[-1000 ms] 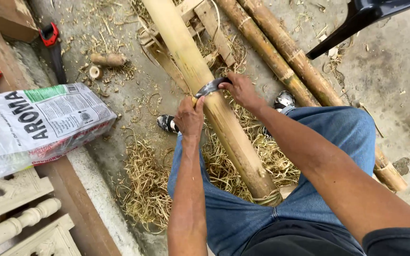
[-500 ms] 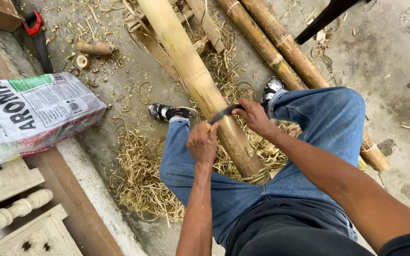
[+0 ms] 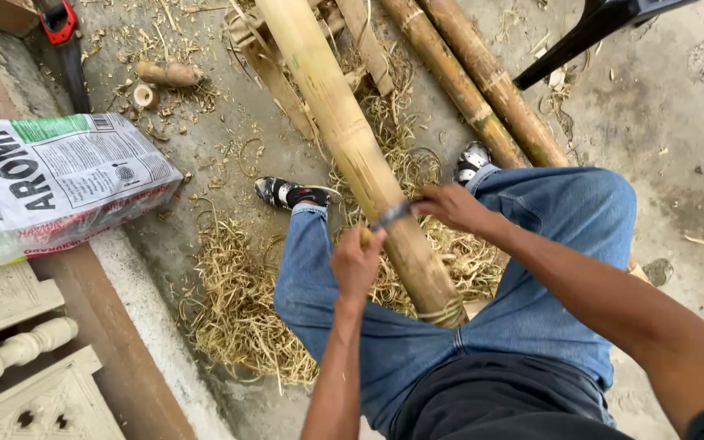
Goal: Scraping the outer layer of a bamboo pole using a curved knife.
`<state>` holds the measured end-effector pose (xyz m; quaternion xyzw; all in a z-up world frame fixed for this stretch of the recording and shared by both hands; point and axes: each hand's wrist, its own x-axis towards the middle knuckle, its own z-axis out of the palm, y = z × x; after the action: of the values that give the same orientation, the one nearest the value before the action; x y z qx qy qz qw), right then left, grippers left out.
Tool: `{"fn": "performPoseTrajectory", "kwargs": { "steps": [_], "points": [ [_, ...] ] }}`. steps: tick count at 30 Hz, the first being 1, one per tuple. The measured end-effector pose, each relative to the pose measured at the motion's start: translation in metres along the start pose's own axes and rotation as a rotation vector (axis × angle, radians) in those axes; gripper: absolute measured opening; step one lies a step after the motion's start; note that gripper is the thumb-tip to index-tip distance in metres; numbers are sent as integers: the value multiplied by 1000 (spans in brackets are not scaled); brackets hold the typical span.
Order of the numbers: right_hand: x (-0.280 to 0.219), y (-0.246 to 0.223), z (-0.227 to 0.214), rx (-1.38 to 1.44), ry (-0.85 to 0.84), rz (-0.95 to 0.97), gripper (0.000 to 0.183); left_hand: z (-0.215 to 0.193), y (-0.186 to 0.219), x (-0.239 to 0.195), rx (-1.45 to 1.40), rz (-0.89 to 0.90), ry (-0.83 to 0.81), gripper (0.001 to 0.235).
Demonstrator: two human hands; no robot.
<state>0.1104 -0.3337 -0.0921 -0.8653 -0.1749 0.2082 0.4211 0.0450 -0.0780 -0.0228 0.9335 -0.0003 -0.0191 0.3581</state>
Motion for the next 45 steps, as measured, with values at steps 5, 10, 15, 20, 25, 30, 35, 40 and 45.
{"fn": "performPoseTrajectory", "kwargs": {
  "steps": [5, 10, 15, 20, 25, 30, 35, 40, 45],
  "points": [
    [131, -9, -35, -47, 225, -29, 45, 4, -45, 145, 136, 17, 29, 33],
    [205, -20, -58, -13, 329, 89, 36, 5, -58, 224, 232, 57, 134, 33],
    [182, -30, -54, -29, 357, 161, 34, 15, -50, 202, 286, -50, 125, 35],
    [127, -29, -34, -27, 397, 89, 39, 9, -24, 147, 329, 5, 165, 35],
    [55, -28, -5, -26, 436, 52, 40, 12, -3, 74, 317, 17, 143, 35],
    [-45, -38, 24, 22, 383, 7, 29, 18, 17, -21, 324, 100, 129, 37],
    [-127, 3, 50, -27, 26, 158, 34, 17, 32, -98, 157, 94, -1, 34],
    [-80, -16, 18, 0, -318, 213, 40, 17, 6, -75, -45, -13, -104, 34],
    [58, -31, -21, -51, 142, 37, 42, 32, -50, 55, 34, -41, 29, 34]
  ]
}}
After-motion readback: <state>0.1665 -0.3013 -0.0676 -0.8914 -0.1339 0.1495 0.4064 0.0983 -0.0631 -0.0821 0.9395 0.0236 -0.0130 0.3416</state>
